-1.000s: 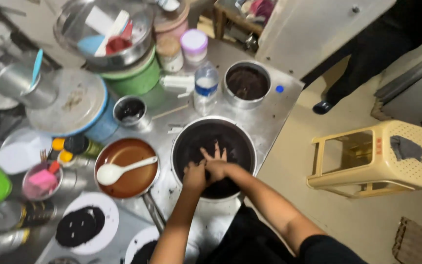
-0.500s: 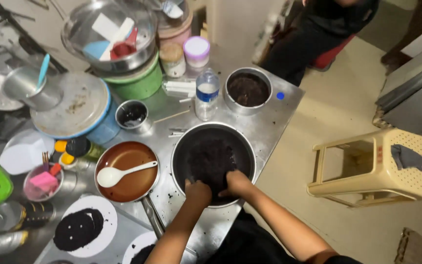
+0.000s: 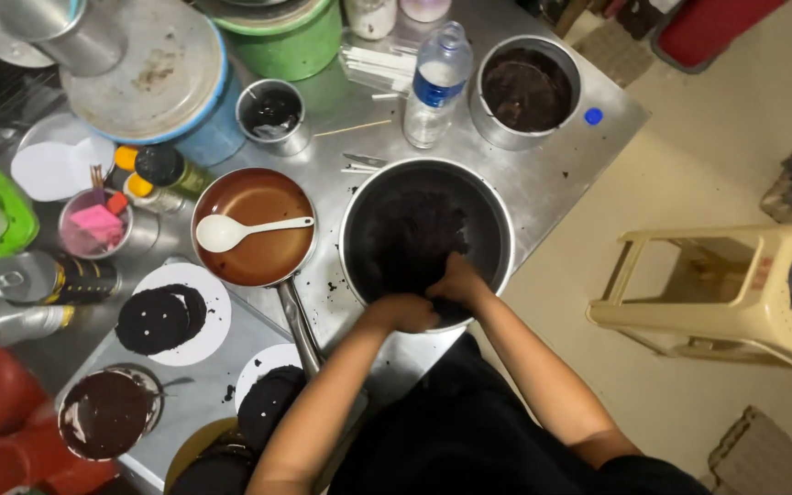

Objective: Mix dark cake crumbs by hand in a large metal bowl to create a uniform texture for baking.

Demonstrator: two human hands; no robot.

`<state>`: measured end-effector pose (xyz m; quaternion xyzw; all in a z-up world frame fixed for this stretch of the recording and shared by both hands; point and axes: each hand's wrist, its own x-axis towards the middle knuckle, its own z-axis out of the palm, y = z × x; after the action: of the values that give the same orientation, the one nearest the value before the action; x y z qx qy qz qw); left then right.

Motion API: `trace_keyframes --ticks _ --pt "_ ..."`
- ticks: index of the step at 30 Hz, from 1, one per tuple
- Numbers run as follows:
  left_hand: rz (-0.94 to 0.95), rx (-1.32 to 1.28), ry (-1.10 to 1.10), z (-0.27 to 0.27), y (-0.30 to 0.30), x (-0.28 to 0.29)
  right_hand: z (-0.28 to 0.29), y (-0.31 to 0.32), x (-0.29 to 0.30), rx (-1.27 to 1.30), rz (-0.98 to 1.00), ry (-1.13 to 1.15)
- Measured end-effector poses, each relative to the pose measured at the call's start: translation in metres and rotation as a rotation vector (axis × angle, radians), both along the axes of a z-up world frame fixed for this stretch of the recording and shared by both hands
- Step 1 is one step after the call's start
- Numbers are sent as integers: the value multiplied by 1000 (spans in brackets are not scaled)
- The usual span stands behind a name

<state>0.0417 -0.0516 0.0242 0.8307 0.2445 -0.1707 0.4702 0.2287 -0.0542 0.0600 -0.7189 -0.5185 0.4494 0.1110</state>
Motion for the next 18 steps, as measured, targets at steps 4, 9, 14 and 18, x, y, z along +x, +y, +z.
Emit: trace_keyframes --ticks 4,9,14,18 --pt "99 -25 -192 25 -14 8 28 11 0 -15 -73 124" --pt "474 328 -401 122 -2 3 43 44 -6 331 -133 353" --pt "735 384 -720 81 55 -8 127 54 -23 502 -65 368" --pt "1149 -317 -732 39 102 -20 131 50 -18 536 243 -143"
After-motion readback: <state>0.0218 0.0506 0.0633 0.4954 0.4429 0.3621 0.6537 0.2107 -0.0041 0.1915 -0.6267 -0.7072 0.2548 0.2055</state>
